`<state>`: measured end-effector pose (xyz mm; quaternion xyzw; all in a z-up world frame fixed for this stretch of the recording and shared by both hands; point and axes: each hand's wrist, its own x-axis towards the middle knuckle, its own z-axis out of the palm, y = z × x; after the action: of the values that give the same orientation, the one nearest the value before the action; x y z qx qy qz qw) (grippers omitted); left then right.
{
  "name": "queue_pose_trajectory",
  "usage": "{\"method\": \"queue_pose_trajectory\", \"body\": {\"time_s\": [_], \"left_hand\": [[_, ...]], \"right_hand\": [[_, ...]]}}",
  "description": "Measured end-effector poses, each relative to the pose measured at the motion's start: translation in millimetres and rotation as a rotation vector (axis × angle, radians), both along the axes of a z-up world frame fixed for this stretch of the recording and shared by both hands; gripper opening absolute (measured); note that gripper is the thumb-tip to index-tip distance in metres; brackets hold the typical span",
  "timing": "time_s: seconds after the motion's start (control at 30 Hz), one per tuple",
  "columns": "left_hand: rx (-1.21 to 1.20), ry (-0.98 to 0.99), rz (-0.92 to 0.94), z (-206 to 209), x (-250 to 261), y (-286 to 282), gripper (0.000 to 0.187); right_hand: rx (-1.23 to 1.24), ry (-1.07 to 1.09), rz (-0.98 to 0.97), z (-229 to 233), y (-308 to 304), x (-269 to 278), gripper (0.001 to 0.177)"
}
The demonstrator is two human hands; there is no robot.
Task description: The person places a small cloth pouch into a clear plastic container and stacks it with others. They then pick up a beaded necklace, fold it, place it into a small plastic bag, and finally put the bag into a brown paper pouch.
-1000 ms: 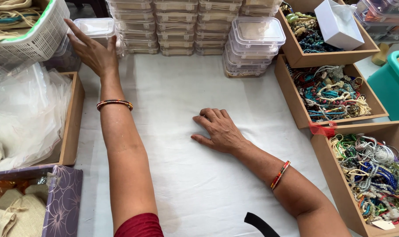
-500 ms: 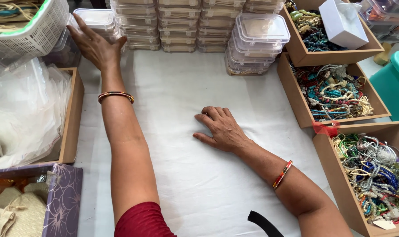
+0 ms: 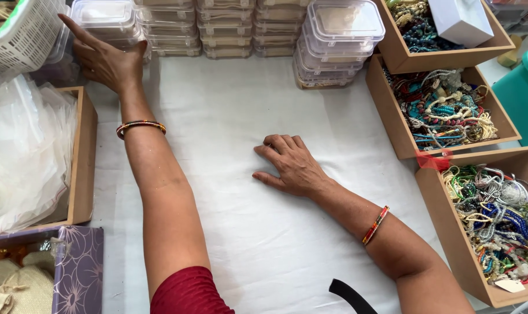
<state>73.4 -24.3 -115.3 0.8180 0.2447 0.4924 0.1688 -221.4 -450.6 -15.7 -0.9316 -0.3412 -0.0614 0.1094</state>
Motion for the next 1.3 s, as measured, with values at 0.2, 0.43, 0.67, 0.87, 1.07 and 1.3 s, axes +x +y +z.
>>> {"method": "queue_pose_trajectory", "body": {"time_s": [0.2,0.43,0.67,0.87,1.07,1.3], "left_hand": [[0.017,0.015,0.021,13,-4,-7,0.164],[0.057,-0.103,0.007,4,3,1,0.157],[0.106,-0.045,0.048,27,-22,-4,0.156],[0.103,0.031,-0.052,38,-44,-3,0.155],[0.035,0.124,-0.139,49,-59,-4,0.151],[0.107,0.109,-0.132,41,-56,-11,0.148]], "right_hand": [[0.004,0.013,-0.011,0,0,1,0.058],[0.019,0.012,-0.009,-3,0,1,0.058],[0.006,0.010,-0.007,-2,1,1,0.058],[0.016,-0.001,0.002,-4,0,2,0.058],[0.014,0.033,-0.008,-1,2,1,0.058],[0.025,0.024,-0.009,-4,1,2,0.058]]}}
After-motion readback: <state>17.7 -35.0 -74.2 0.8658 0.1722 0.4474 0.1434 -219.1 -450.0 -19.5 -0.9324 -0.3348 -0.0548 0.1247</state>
